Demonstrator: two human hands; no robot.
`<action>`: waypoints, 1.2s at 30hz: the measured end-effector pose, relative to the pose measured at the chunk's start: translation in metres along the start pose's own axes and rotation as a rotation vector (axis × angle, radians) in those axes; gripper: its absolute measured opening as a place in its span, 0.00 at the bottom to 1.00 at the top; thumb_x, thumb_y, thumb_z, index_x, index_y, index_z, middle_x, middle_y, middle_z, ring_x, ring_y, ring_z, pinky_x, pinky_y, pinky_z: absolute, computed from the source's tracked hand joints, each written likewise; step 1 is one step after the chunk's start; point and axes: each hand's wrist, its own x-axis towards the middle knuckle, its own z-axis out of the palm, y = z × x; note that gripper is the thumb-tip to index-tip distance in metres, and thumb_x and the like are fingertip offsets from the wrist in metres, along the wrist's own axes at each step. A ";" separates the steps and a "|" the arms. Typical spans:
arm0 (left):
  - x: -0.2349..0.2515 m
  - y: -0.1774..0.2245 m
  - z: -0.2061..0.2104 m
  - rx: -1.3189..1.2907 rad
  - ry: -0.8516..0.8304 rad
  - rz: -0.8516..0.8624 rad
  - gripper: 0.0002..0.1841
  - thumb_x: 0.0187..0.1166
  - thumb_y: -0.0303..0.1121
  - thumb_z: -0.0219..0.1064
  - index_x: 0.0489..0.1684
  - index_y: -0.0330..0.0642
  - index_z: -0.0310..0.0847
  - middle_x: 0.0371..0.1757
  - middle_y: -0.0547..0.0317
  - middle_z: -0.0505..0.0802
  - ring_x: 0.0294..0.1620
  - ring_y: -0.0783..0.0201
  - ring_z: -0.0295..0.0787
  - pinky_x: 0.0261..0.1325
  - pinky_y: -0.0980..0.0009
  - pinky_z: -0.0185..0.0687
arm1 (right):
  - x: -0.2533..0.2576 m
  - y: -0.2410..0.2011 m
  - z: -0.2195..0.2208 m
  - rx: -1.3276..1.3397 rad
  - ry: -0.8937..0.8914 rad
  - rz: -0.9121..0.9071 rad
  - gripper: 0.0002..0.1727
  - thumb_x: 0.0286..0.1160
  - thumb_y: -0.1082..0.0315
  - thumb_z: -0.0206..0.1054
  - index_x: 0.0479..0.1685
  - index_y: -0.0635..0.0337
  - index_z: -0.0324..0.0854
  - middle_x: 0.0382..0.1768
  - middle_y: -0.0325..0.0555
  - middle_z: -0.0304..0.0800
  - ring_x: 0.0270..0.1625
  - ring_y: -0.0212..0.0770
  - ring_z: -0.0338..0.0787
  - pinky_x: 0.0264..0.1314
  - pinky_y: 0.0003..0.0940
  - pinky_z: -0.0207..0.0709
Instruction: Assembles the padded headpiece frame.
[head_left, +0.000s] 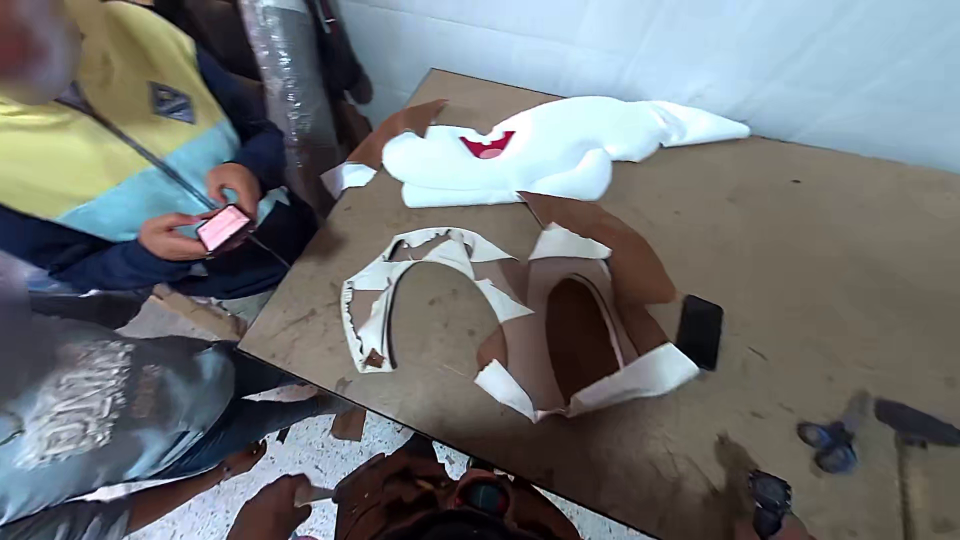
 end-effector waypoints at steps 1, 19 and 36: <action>-0.003 0.028 -0.004 -0.030 0.092 0.033 0.20 0.77 0.49 0.70 0.59 0.48 0.90 0.55 0.42 0.95 0.59 0.39 0.92 0.63 0.30 0.82 | 0.045 0.062 0.041 0.079 0.220 -0.129 0.35 0.74 0.62 0.65 0.78 0.77 0.68 0.72 0.77 0.76 0.73 0.68 0.81 0.75 0.59 0.76; 0.099 0.351 -0.060 -0.807 -0.255 0.645 0.15 0.88 0.40 0.65 0.43 0.35 0.89 0.37 0.48 0.96 0.41 0.56 0.96 0.54 0.59 0.91 | 0.005 -0.173 0.173 0.196 0.023 -0.896 0.39 0.57 0.33 0.78 0.69 0.42 0.84 0.67 0.46 0.84 0.72 0.53 0.81 0.71 0.62 0.78; 0.208 0.384 -0.109 0.285 0.134 1.768 0.09 0.79 0.35 0.68 0.47 0.64 0.92 0.56 0.71 0.93 0.71 0.61 0.82 0.82 0.51 0.70 | 0.113 -0.113 0.089 0.684 0.212 -0.365 0.15 0.85 0.52 0.64 0.50 0.49 0.92 0.38 0.40 0.95 0.39 0.40 0.94 0.47 0.48 0.90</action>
